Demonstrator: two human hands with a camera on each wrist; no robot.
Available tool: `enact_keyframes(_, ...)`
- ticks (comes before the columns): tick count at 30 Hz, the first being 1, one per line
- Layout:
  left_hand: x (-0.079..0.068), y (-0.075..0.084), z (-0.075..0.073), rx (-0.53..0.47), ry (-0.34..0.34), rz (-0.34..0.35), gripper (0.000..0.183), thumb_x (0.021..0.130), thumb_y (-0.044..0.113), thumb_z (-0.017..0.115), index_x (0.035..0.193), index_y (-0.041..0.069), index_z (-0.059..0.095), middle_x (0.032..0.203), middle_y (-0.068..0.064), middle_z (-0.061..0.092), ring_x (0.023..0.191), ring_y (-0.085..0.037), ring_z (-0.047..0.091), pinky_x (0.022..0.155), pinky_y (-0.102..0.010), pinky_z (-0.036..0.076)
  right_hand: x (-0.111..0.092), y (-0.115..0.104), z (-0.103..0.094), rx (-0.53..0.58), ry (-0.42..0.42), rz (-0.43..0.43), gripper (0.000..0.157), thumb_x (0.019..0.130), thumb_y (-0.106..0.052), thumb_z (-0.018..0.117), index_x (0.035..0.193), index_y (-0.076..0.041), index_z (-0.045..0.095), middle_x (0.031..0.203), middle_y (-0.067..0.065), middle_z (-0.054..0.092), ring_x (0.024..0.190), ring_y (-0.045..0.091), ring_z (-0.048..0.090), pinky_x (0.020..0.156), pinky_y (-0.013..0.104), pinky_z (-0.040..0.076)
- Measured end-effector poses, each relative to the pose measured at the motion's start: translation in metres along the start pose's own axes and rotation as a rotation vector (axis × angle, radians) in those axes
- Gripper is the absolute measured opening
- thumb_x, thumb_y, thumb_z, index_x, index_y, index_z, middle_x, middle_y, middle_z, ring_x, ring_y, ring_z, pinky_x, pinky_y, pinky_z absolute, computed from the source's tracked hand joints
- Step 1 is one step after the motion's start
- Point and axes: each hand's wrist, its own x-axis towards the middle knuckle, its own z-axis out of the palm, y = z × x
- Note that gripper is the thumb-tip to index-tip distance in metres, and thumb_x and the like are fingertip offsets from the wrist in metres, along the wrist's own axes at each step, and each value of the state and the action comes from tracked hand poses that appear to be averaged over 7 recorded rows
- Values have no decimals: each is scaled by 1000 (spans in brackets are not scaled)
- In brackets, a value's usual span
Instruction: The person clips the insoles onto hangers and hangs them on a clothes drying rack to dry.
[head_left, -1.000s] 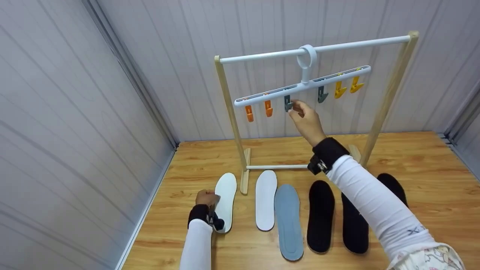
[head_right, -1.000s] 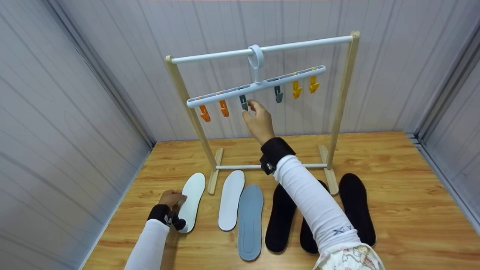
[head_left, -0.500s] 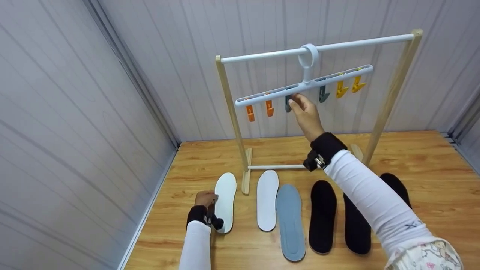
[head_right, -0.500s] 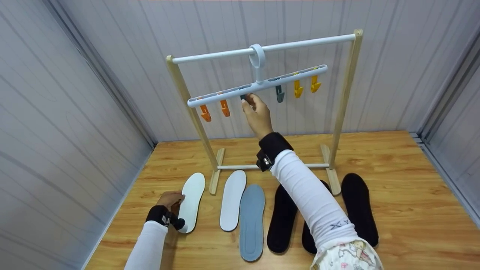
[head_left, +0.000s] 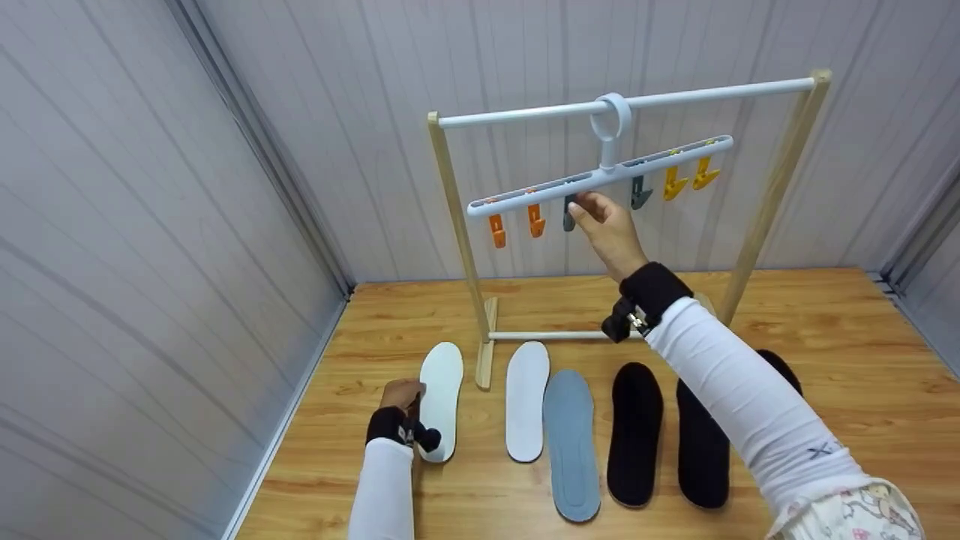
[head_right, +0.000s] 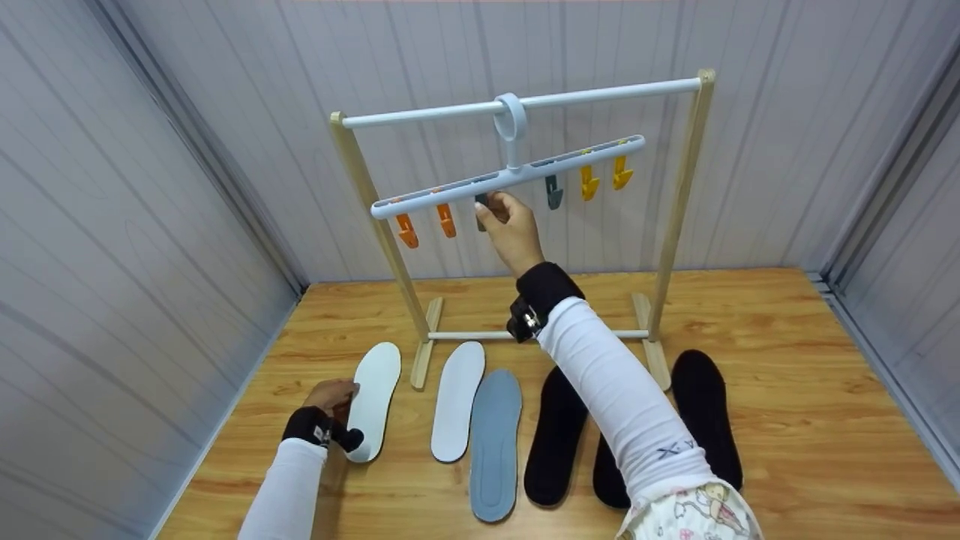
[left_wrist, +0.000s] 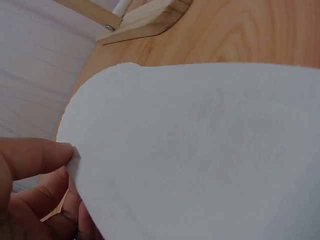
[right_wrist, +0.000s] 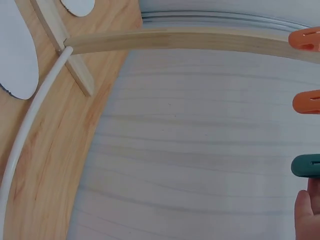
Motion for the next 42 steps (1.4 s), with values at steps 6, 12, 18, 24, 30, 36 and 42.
enact_keyframes(6,-47,41,-9,2,26,-104,14,83,11,60,86,-3,62,78,-7,58,73,-20,52,67,-30,47,-2,-3,-4,-18,-21,-15,44,94,-21,59,128,4,51,124,16,55,108,17,50,96,30,39)
enact_keyframes(12,-116,102,-21,-168,-11,-92,24,89,-1,53,107,-16,52,85,-15,59,76,-23,55,73,-33,50,0,-3,-5,14,-37,7,46,93,-22,60,130,5,51,121,14,56,108,17,50,97,31,40)
enact_keyframes(18,-110,110,-21,-145,61,-14,33,91,3,54,120,-12,52,105,-21,58,90,-28,58,82,-42,51,1,-4,-5,41,-27,1,45,93,-18,60,129,6,50,126,18,54,112,20,50,100,33,38)
enact_keyframes(24,-106,129,-19,-164,165,112,26,90,2,53,113,-9,55,98,-15,55,86,-23,56,74,-36,53,5,-2,-4,67,-6,-13,44,93,-16,59,129,7,50,126,20,54,110,18,50,99,31,39)
enact_keyframes(30,-121,157,0,-70,233,321,21,87,2,58,106,-6,61,95,-16,59,80,-21,56,63,-28,53,7,4,-1,97,21,-35,42,92,-16,61,126,7,53,116,10,58,104,16,51,93,27,41)
enact_keyframes(36,-139,177,22,42,251,544,14,85,1,63,99,-3,64,89,-15,63,76,-23,58,64,-29,50,7,2,1,84,-3,-23,44,93,-18,61,127,7,51,120,13,56,107,18,51,96,29,41)
enact_keyframes(42,-146,190,45,40,209,674,11,83,-2,64,93,-4,64,86,-16,65,79,-27,60,72,-34,50,3,-10,-4,79,-39,8,43,93,-15,59,128,9,50,123,19,54,108,19,51,101,34,40)
